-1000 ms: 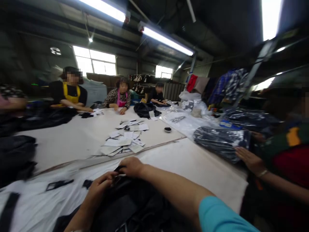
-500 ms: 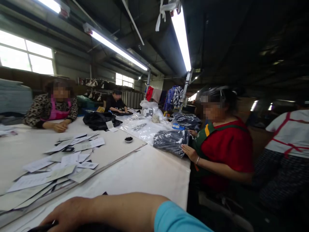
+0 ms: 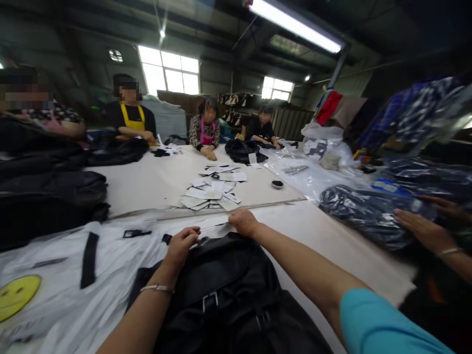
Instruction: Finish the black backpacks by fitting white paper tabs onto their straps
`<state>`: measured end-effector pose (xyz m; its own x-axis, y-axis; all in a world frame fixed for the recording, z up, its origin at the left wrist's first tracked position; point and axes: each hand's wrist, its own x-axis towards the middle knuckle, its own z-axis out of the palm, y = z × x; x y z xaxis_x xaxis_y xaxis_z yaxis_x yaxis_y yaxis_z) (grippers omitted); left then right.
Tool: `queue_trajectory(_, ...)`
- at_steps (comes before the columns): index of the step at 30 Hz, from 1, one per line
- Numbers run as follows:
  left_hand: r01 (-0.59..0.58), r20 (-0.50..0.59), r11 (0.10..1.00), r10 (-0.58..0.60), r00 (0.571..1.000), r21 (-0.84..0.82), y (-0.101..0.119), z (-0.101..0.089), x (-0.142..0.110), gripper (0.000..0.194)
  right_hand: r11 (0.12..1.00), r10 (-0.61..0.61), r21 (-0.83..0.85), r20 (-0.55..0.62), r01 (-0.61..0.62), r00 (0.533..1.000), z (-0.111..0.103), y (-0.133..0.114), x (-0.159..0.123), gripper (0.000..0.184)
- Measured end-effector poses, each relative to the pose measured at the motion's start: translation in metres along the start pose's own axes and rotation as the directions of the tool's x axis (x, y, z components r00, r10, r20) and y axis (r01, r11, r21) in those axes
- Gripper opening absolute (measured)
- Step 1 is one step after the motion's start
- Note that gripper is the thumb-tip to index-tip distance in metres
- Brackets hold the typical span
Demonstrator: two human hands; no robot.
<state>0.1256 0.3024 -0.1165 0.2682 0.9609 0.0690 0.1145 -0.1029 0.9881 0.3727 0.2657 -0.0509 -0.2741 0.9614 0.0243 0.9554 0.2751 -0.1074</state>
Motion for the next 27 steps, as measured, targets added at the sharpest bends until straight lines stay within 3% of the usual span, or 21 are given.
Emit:
queue_trajectory(3,-0.01,0.014,1.0,0.009,1.0,0.022,-0.002,0.004,0.001,0.024,0.995,-0.071,0.08,0.054,0.066,0.996,0.004,0.008,-0.004,0.017)
queue_trajectory(7,-0.063,0.041,0.994,0.059,0.997,0.094,-0.002,0.003,-0.003,0.019,0.988,-0.09,0.126,0.016,0.087,0.996,-0.014,-0.001,0.003,0.028)
queue_trajectory(11,-0.091,0.083,0.982,0.078,0.993,0.165,0.0,0.003,-0.006,0.024,0.977,-0.151,0.148,-0.04,0.155,0.988,-0.017,-0.046,0.026,0.033)
queue_trajectory(14,-0.12,0.097,0.97,0.101,0.99,0.212,0.003,0.003,-0.007,0.025,0.978,-0.177,0.108,-0.013,0.177,0.984,-0.008,-0.082,0.04,0.022)
queue_trajectory(16,-0.132,0.087,0.962,0.114,0.99,0.24,0.004,0.003,-0.007,0.025,0.985,-0.162,0.062,0.023,0.161,0.986,-0.002,-0.092,0.044,0.015)
queue_trajectory(18,-0.131,0.071,0.958,0.117,0.991,0.253,0.003,0.002,-0.007,0.023,0.991,-0.135,0.025,0.054,0.134,0.989,0.001,-0.086,0.042,0.015)
queue_trajectory(24,-0.088,0.03,0.964,0.083,0.996,0.251,0.001,0.001,-0.003,0.026,0.998,0.037,-0.062,0.139,-0.028,0.99,0.0,-0.031,0.022,0.013)
queue_trajectory(27,-0.089,0.059,0.961,0.076,0.995,0.261,0.01,0.004,-0.004,0.028,0.997,0.055,-0.064,0.163,-0.046,0.985,-0.009,-0.028,0.019,0.015)
